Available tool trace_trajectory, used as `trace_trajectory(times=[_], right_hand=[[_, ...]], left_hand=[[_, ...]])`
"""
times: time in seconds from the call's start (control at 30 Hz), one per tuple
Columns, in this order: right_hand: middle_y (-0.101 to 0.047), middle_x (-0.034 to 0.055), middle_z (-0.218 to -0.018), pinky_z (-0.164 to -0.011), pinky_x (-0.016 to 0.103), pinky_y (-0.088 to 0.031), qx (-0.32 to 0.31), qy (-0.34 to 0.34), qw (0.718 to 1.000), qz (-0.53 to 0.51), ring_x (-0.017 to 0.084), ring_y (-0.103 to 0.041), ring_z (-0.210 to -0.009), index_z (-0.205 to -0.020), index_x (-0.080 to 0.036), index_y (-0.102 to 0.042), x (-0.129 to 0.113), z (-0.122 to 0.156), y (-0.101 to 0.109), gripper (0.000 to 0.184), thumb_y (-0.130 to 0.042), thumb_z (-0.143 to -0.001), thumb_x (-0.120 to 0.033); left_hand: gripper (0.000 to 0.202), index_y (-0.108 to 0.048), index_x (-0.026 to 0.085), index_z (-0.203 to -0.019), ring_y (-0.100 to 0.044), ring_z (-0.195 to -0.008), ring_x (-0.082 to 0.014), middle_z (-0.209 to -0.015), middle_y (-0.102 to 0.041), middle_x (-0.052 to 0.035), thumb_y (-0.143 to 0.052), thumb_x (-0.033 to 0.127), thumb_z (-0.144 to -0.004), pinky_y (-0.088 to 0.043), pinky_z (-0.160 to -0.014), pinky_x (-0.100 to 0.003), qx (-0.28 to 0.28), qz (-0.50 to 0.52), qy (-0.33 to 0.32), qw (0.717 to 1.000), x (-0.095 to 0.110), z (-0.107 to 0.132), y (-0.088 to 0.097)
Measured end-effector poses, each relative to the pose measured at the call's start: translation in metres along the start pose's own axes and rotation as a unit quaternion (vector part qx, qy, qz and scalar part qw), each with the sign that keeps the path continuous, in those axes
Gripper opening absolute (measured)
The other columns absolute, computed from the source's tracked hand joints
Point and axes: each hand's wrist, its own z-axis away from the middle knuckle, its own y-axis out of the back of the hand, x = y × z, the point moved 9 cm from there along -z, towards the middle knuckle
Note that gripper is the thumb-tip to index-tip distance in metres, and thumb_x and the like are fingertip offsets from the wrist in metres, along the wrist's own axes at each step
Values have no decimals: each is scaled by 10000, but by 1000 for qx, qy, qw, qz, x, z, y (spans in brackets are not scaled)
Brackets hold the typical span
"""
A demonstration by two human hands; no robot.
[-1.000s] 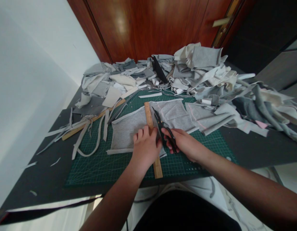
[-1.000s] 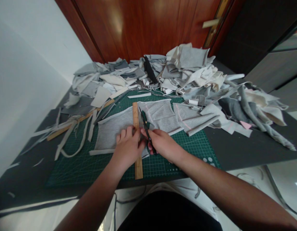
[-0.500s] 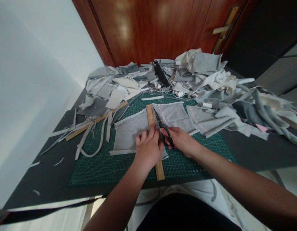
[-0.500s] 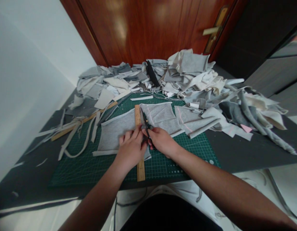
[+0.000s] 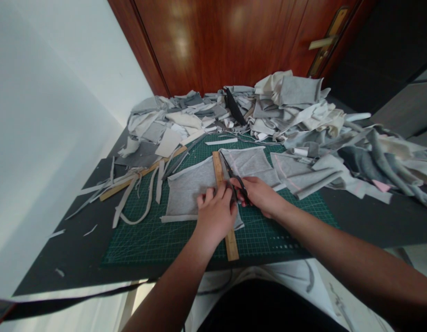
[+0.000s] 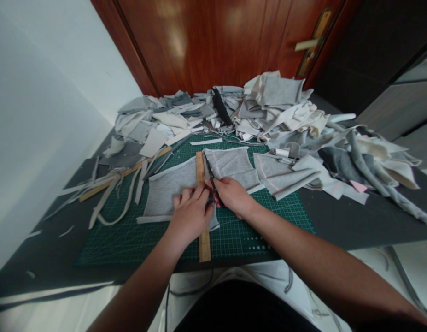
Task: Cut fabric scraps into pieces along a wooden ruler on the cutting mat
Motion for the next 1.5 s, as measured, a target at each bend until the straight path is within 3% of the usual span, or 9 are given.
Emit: trace_trajectory(times=[0.23,0.57,0.93,1.17,1.4,1.5], right_hand=[[-521,-16,-498,-414,242,-298,-8,-3,999,45,102,-483,-424,-623,-188,-542,-3,-9,3,507,-620,-887,-614],[-498,-45,-505,-445,243,-304,-8,-7,1000,-14,82,-433,-426,-639,-189,-520,-4,-18,5,430,-694,-870,-507],[-508,-35,-512,-448,243,-289,-28,12,1000,-5,86,-447,-444,-617,-183,-528,0,-27,7,453,-746,-803,-535],[-506,-32,-513,-451,246,-298,-8,17,1000,-1,83,-435,-444,-607,-184,-530,-6,-33,10,456,-759,-789,-534],[-495,-47,-522,-456,238,-326,20,22,997,-68,79,-417,-460,-663,-179,-554,-4,-30,21,476,-816,-696,-575],[-510,-42,-526,-438,232,-301,5,21,999,-46,78,-431,-445,-667,-181,-544,-1,-30,25,508,-802,-695,-618]], left_hand=[[297,-587,273,-1265,-506,-1198,-330,-1515,-540,-28,-489,355,-997,-443,-928,-548,-7,-8,1,1000,0,0,2],[297,-595,285,-1264,-490,-1227,-335,-1584,-473,-10,-481,357,-999,-437,-948,-559,-8,-3,2,1000,-2,1,0],[312,-589,286,-1283,-494,-1230,-337,-1586,-467,-1,-487,366,-999,-439,-935,-565,-4,-8,2,1000,-1,1,0],[306,-590,286,-1276,-507,-1221,-331,-1569,-488,6,-493,365,-997,-454,-913,-554,8,-17,8,1000,-1,1,3],[319,-591,276,-1289,-496,-1241,-332,-1529,-528,-18,-474,362,-1005,-439,-947,-568,0,-13,18,1000,-1,2,2],[332,-590,273,-1301,-491,-1240,-338,-1533,-523,-20,-473,365,-1004,-441,-945,-568,-6,-14,19,1000,-1,1,2]])
